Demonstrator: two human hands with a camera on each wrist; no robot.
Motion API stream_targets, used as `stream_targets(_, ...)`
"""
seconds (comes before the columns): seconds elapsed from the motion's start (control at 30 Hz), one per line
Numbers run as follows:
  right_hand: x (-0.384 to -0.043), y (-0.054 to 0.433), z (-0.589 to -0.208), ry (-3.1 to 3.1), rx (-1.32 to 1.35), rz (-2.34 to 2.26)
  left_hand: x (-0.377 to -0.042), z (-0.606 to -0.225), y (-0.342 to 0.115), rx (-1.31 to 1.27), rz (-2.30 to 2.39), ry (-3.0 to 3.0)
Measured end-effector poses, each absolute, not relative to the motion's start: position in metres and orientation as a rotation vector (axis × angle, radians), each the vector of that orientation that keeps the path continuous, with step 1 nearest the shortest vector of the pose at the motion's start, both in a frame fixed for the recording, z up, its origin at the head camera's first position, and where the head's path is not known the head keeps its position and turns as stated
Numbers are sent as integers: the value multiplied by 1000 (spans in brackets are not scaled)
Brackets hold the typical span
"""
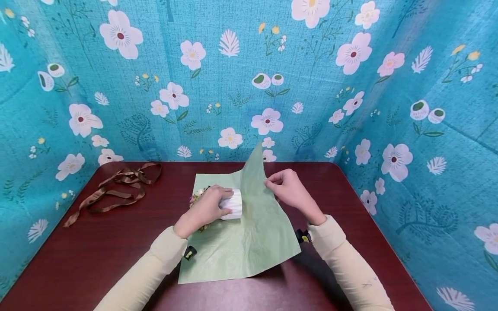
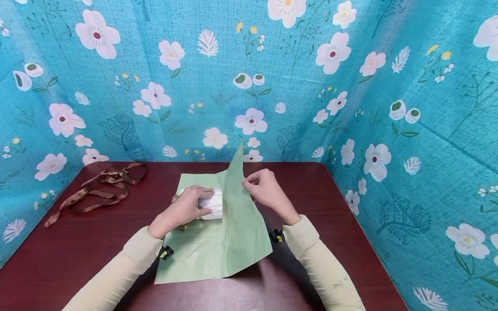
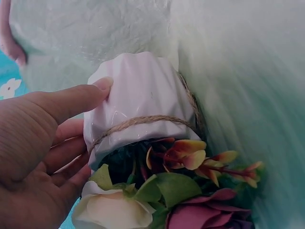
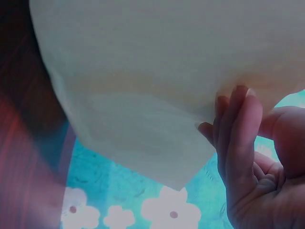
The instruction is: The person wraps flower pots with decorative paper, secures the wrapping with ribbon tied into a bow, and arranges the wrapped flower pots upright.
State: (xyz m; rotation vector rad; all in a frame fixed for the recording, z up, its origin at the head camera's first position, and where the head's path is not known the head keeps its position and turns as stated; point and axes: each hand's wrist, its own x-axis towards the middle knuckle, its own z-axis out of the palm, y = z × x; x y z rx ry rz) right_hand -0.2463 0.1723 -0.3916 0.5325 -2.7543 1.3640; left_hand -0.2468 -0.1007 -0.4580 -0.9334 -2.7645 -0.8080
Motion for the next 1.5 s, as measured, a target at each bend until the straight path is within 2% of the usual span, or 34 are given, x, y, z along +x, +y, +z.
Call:
stream_targets(0.4, -250, 132, -382, -2677, 592, 1240, -250, -458, -103, -938, -809, -2752)
stream_targets(0.83, -256, 98, -386, -2680, 715, 1273, -252, -454, -115, -1151, -761, -2758)
stream_targets(1.13, -258, 85, -392, -2670, 781, 1393, -251, -456, -117, -1068, -752, -2765)
stream_targets(1.5, -260, 79, -393, -2657, 786, 1411, -263, -454, -124, -1182, -803, -2755)
